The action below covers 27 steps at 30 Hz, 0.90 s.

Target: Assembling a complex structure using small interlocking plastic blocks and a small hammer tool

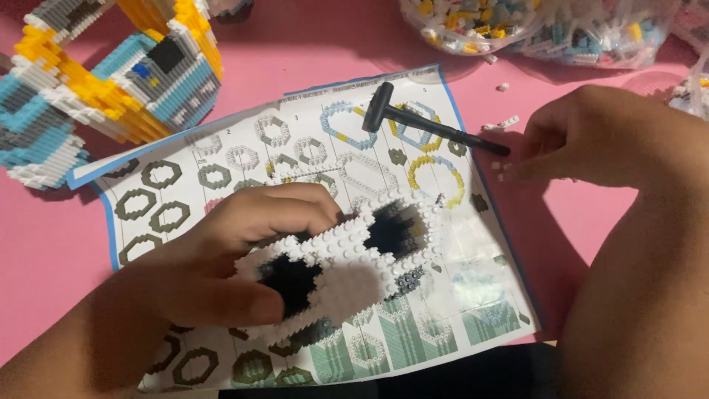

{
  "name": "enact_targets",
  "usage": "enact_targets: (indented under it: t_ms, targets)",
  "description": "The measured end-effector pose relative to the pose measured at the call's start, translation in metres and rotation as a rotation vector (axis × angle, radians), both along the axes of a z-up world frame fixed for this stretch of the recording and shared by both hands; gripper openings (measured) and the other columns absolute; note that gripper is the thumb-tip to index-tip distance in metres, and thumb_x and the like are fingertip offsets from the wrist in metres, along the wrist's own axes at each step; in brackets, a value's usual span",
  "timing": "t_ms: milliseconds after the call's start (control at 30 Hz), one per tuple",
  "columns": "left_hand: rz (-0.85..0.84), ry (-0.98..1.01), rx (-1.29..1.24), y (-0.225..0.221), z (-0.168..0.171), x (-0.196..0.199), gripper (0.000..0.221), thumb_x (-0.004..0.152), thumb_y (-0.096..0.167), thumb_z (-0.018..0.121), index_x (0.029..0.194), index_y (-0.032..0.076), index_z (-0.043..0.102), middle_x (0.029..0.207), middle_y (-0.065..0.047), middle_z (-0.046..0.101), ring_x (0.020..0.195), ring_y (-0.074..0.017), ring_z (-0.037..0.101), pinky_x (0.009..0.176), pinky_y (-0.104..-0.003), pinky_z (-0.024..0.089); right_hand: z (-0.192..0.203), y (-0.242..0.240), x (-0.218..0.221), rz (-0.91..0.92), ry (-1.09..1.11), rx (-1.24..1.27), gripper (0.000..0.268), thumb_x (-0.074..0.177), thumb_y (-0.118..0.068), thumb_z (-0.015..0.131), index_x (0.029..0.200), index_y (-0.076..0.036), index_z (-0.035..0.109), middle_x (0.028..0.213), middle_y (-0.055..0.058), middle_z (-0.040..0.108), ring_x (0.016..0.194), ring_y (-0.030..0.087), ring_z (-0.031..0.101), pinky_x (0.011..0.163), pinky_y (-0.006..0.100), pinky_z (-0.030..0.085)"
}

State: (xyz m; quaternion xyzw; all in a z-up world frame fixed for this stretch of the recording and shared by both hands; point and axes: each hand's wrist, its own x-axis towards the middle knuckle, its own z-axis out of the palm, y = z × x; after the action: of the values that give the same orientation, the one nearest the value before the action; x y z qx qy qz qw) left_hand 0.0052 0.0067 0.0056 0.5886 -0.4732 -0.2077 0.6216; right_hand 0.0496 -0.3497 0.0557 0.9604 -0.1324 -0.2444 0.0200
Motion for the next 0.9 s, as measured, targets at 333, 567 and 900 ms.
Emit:
enact_targets:
  t_ms: [333, 567, 900]
  targets:
    - [-0.001, 0.181, -0.022, 0.0, 0.001, -0.001, 0.048, 0.096, 0.057, 0.063, 0.098, 0.01, 0.073, 0.093, -0.003, 0.066, 0.072, -0.0123, 0.062, 0.054, -0.026, 0.045, -0.003, -0.002, 0.002, -0.023, -0.235, 0.095, 0.025, 0.102, -0.037, 0.079, 0.109, -0.014, 0.081, 0.079, 0.01, 0.082, 0.066, 0.031, 0.072, 0.061, 0.045, 0.05]
    - [0.234, -0.688, -0.414, 0.034, -0.043, 0.025, 0.056, 0.096, 0.005, 0.074, 0.135, 0.02, 0.037, 0.121, -0.036, 0.062, 0.096, -0.0371, 0.069, 0.08, -0.049, 0.064, 0.007, 0.03, -0.002, -0.034, -0.163, 0.223, 0.037, 0.104, -0.042, 0.075, 0.124, -0.011, 0.077, 0.081, 0.016, 0.079, 0.049, 0.039, 0.065, 0.049, 0.05, 0.05]
    - [0.276, 0.498, -0.407, 0.056, -0.052, 0.034, 0.052, 0.1, 0.03, 0.085, 0.14, 0.0, 0.069, 0.157, -0.018, 0.062, 0.144, -0.0466, 0.063, 0.095, -0.052, 0.069, -0.008, 0.018, -0.005, 0.103, -0.37, 0.22, 0.011, 0.105, -0.02, 0.074, 0.105, -0.008, 0.075, 0.074, 0.014, 0.07, 0.042, 0.034, 0.062, 0.044, 0.047, 0.045]
